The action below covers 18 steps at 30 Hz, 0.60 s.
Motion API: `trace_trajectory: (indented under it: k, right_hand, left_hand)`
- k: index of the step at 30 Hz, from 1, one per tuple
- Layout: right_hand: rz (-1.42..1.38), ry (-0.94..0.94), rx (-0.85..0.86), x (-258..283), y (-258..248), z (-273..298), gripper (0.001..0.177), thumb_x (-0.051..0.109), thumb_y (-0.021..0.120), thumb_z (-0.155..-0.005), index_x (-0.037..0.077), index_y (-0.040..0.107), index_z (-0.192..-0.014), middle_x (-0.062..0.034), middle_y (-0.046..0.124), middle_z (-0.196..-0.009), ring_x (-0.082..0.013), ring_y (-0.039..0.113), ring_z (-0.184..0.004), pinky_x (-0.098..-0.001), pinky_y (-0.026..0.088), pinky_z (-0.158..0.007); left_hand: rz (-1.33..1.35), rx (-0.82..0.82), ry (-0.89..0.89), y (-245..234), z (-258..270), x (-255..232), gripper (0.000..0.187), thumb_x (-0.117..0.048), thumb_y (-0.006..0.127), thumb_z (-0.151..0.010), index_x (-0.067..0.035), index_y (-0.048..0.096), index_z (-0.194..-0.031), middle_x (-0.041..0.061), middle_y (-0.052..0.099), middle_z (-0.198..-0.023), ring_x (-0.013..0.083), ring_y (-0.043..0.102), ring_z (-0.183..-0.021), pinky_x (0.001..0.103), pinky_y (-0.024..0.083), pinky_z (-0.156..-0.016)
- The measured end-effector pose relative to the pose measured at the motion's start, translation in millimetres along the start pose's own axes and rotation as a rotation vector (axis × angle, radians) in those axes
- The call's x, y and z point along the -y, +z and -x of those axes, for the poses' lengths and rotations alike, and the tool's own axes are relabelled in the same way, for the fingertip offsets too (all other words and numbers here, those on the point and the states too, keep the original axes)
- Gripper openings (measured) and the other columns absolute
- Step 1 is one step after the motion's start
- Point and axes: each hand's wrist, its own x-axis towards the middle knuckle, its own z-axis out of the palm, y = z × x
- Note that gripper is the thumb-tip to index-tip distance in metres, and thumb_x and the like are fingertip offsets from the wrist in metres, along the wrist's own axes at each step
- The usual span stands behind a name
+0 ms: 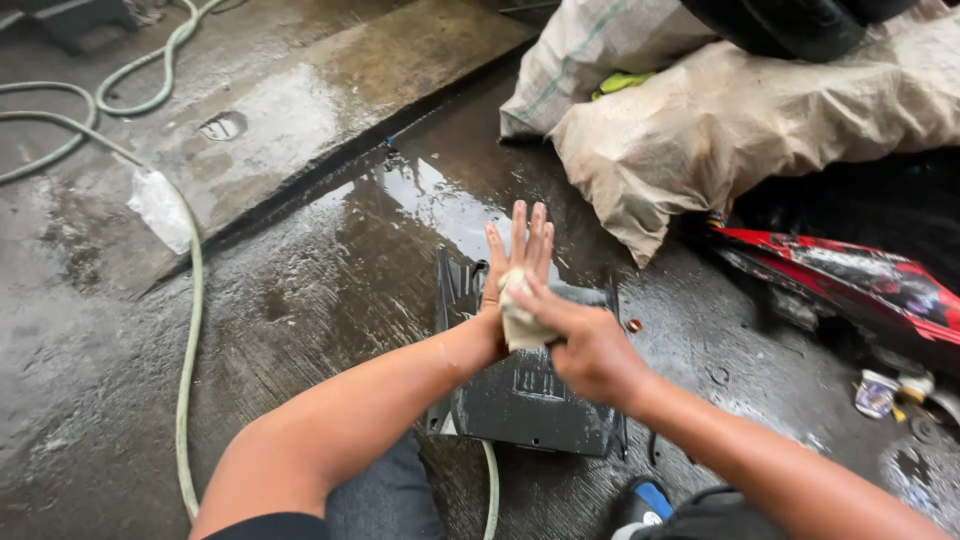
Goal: Cleaning a motorcycle fairing using a cloth on a wet floor
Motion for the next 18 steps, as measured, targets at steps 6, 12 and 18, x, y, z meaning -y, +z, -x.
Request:
trace_trajectory:
  k: [6,12,18]
  right_hand:
    - [-0.019,-0.350,0.120,54,6,14,0.084,-0.011,0.054,-0.058,0.014,0.063,-0.137,-0.0127,0.059,-0.148,-0.0292,0.069,-0.121,-0.0381,0.057,-0.094]
    - [0.304,-0.883,-0.056,-29,10,-9,0.046,0.003,0.056,-0.091,0.028,0.075,-0.125,-0.0041,0.066,-0.142,-0.0371,0.060,-0.128,-0.0450,0.055,-0.098]
    - [0.409,-0.580,-0.201,-87,-24,-21,0.076,-0.014,0.056,-0.070,0.030,0.073,-0.129,-0.0015,0.062,-0.146,-0.0374,0.055,-0.134,-0.0446,0.048,-0.111]
  left_hand:
    - [0.045,-0.044,0.098,56,-35,-42,0.068,-0.033,0.062,-0.089,-0.001,0.050,-0.147,0.034,0.030,-0.161,0.0542,0.026,-0.147,0.074,0.037,-0.104]
    - [0.303,-0.088,0.061,32,-36,-40,0.054,-0.024,0.044,-0.101,0.000,0.042,-0.150,0.034,0.038,-0.155,0.0534,0.037,-0.144,0.075,0.039,-0.104]
    - [0.602,-0.131,0.060,7,-22,-17,0.085,-0.053,0.043,-0.099,-0.009,0.011,-0.165,0.018,0.013,-0.172,0.0361,0.027,-0.154,0.060,0.035,-0.113]
